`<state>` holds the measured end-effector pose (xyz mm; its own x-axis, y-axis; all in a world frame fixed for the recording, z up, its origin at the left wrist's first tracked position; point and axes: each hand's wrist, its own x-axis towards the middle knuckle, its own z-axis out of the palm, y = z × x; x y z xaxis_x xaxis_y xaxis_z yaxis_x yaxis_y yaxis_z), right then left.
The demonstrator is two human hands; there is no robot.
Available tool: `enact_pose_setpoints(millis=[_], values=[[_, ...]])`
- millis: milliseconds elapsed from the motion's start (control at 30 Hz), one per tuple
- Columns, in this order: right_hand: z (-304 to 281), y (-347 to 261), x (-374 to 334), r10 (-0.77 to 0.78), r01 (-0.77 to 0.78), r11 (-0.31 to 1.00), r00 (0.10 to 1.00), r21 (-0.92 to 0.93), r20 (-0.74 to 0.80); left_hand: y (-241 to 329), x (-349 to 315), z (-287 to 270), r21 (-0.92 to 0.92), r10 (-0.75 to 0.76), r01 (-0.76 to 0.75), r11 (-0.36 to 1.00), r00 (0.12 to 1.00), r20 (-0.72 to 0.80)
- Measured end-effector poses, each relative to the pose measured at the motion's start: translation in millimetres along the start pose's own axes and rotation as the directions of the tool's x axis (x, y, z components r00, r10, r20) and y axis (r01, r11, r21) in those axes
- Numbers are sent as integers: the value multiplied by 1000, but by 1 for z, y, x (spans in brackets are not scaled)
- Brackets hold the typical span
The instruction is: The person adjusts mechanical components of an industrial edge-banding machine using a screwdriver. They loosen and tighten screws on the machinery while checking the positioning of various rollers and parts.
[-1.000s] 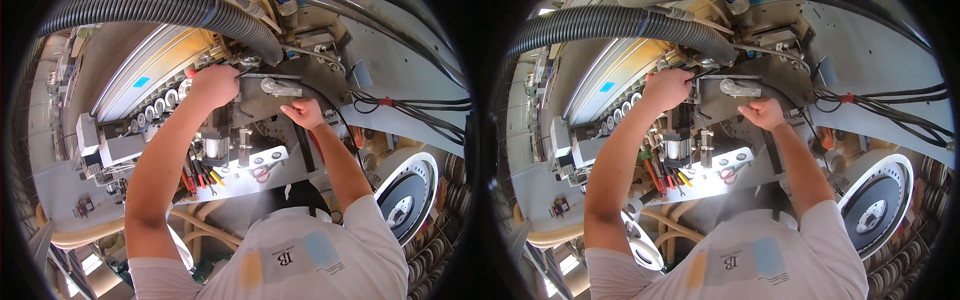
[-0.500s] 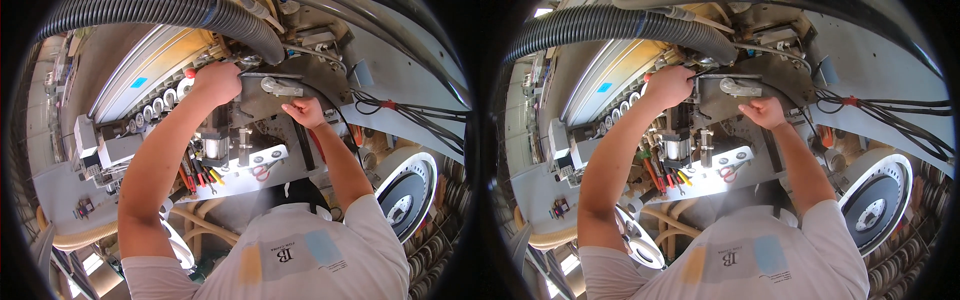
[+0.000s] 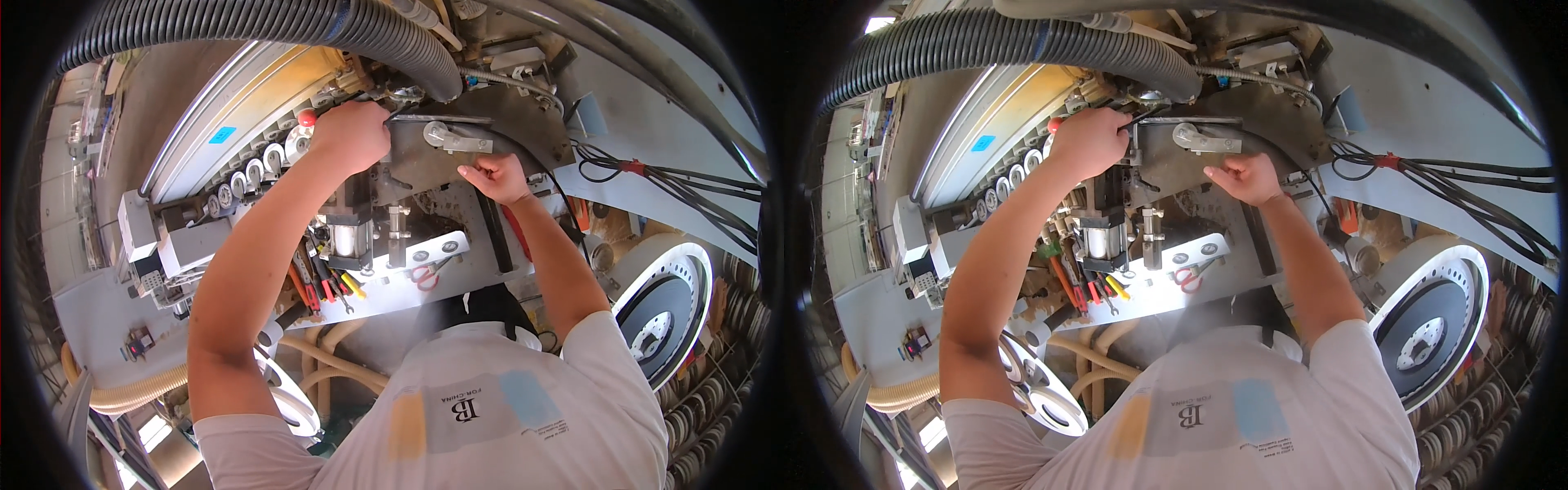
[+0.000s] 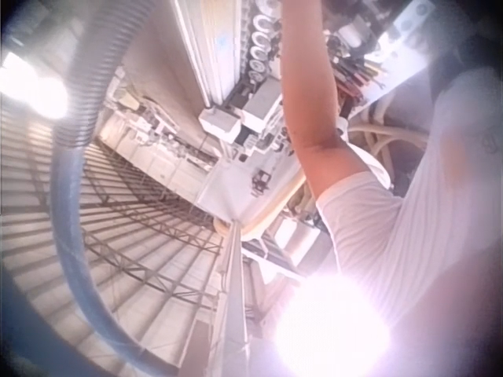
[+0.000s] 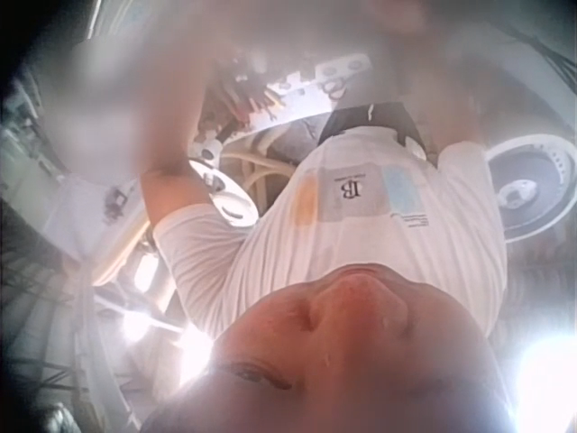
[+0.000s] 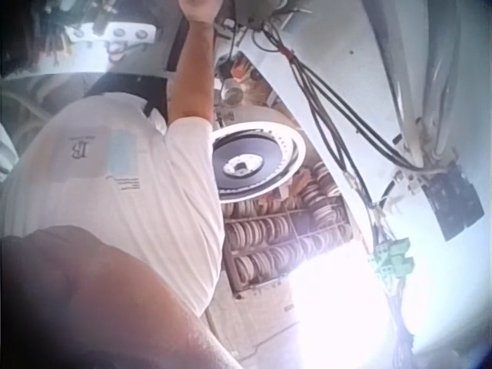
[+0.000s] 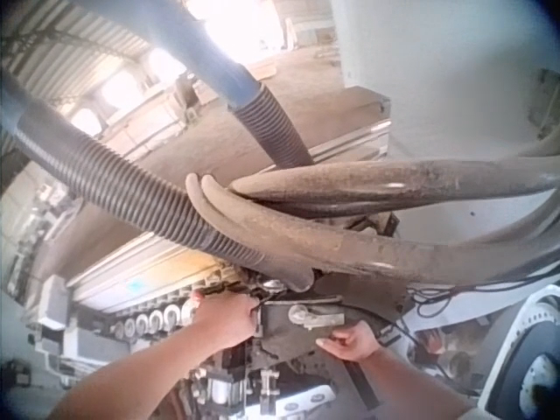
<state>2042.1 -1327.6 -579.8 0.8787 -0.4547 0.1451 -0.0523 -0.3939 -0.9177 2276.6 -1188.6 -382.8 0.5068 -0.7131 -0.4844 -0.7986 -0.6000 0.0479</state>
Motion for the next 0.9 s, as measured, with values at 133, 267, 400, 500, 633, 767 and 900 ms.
enact_pose_setpoints(millis=[133,267,400,500,633,767,900], values=[[-1,-4,4,4,-4,999,1000,-35,7,5,5,4,16,-4,4,1000,1000,-11],[1,-5,1,1,-1,1000,1000,-14,-2,19,1,3,21,-1,2,1000,999,-35],[3,-1,0,8,-8,1000,1000,16,5,18,0,17,-17,-5,3,1000,995,-104],[4,-2,2,7,-7,1000,1000,-8,-1,17,-2,28,-86,-50,34,996,980,-195],[5,1,4,8,-8,999,1000,-46,-2,13,-3,34,-144,-78,52,988,980,-182],[6,4,4,12,-13,998,1000,-59,-21,6,-7,35,-174,-37,-5,985,971,-237],[8,3,4,16,-16,1000,999,-22,-31,0,-6,38,-173,-52,13,985,974,-222]])
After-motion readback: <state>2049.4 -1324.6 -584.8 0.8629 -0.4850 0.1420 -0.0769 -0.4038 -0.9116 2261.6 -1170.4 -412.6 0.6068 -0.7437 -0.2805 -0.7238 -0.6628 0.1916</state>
